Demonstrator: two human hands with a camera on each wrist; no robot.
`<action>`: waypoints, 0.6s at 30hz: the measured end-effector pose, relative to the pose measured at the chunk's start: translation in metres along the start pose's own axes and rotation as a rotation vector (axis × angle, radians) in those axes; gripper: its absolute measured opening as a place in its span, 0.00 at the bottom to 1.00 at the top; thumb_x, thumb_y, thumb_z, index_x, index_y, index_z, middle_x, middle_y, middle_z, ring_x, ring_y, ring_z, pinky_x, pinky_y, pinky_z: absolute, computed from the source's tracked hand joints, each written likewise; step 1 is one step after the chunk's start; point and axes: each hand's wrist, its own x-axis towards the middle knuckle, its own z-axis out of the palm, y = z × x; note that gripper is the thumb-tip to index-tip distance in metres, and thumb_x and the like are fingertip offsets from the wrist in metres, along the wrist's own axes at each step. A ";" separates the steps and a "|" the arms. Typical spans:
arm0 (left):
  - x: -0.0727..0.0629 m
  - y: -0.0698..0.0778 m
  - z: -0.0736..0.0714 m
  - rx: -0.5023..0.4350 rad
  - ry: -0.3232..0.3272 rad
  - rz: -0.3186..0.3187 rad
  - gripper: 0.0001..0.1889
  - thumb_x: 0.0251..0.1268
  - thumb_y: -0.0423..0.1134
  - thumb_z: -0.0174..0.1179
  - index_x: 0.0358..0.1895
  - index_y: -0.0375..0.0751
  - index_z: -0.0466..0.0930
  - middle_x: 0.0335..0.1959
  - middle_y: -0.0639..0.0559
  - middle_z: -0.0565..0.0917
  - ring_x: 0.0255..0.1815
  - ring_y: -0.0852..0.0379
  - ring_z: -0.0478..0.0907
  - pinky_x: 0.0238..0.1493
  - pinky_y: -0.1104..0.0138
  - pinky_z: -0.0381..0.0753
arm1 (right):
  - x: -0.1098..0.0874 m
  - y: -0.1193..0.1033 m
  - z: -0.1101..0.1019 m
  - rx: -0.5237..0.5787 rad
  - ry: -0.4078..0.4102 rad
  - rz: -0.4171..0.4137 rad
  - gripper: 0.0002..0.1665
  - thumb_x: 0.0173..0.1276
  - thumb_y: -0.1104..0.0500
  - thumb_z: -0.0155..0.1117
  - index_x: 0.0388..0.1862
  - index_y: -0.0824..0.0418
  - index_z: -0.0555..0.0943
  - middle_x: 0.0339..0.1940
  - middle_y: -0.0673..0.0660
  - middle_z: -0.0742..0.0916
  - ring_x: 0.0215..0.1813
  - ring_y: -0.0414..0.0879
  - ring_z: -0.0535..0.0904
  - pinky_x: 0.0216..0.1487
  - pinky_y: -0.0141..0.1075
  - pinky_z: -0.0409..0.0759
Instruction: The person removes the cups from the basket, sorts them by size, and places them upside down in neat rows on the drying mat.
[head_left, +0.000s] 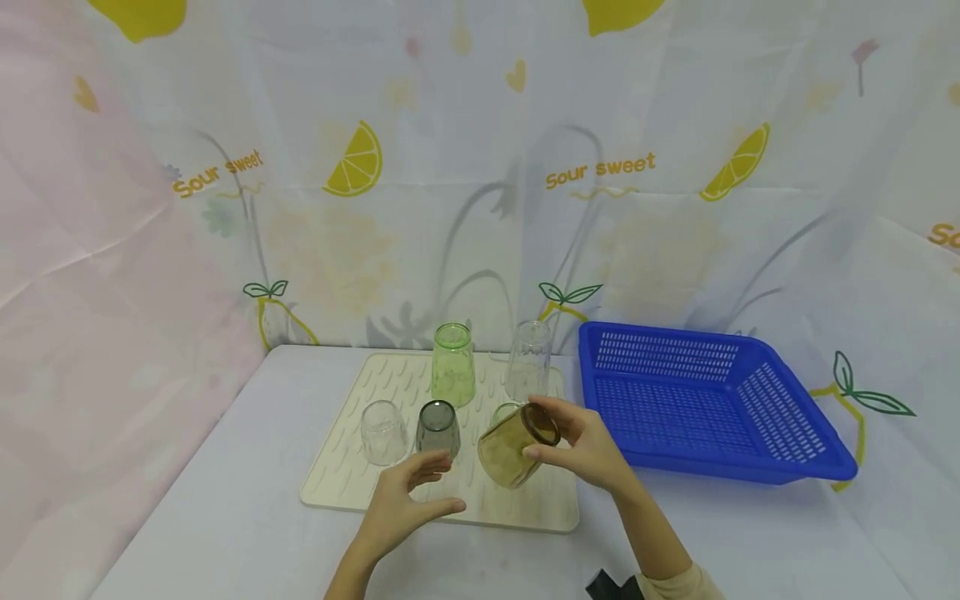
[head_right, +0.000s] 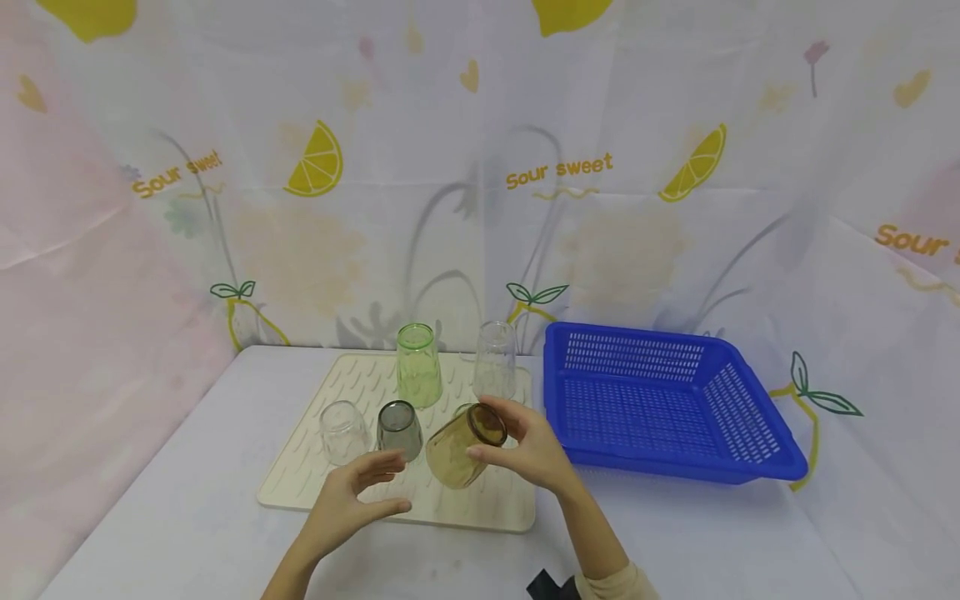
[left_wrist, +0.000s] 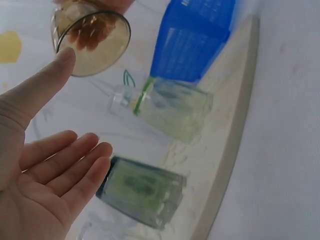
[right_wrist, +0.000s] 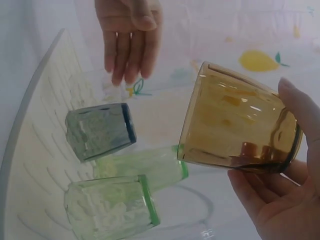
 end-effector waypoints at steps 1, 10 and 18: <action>-0.004 -0.003 -0.004 0.027 0.035 0.007 0.30 0.43 0.38 0.75 0.52 0.30 0.76 0.46 0.43 0.84 0.48 0.46 0.81 0.51 0.64 0.82 | 0.002 -0.001 -0.001 -0.006 0.001 0.003 0.33 0.55 0.73 0.68 0.58 0.81 0.68 0.49 0.74 0.80 0.50 0.34 0.79 0.53 0.28 0.79; -0.036 -0.025 -0.043 0.428 0.340 0.034 0.34 0.31 0.37 0.80 0.49 0.31 0.78 0.45 0.40 0.84 0.41 0.44 0.83 0.41 0.59 0.85 | 0.018 -0.003 -0.002 -0.078 -0.010 0.067 0.35 0.55 0.68 0.70 0.61 0.76 0.69 0.54 0.69 0.80 0.52 0.36 0.78 0.54 0.28 0.78; -0.061 -0.037 -0.078 0.616 0.308 -0.255 0.46 0.38 0.46 0.77 0.59 0.22 0.65 0.58 0.23 0.70 0.57 0.24 0.67 0.54 0.38 0.72 | 0.035 -0.001 0.000 -0.101 -0.026 0.065 0.36 0.55 0.67 0.71 0.62 0.75 0.69 0.55 0.69 0.79 0.52 0.44 0.79 0.54 0.31 0.79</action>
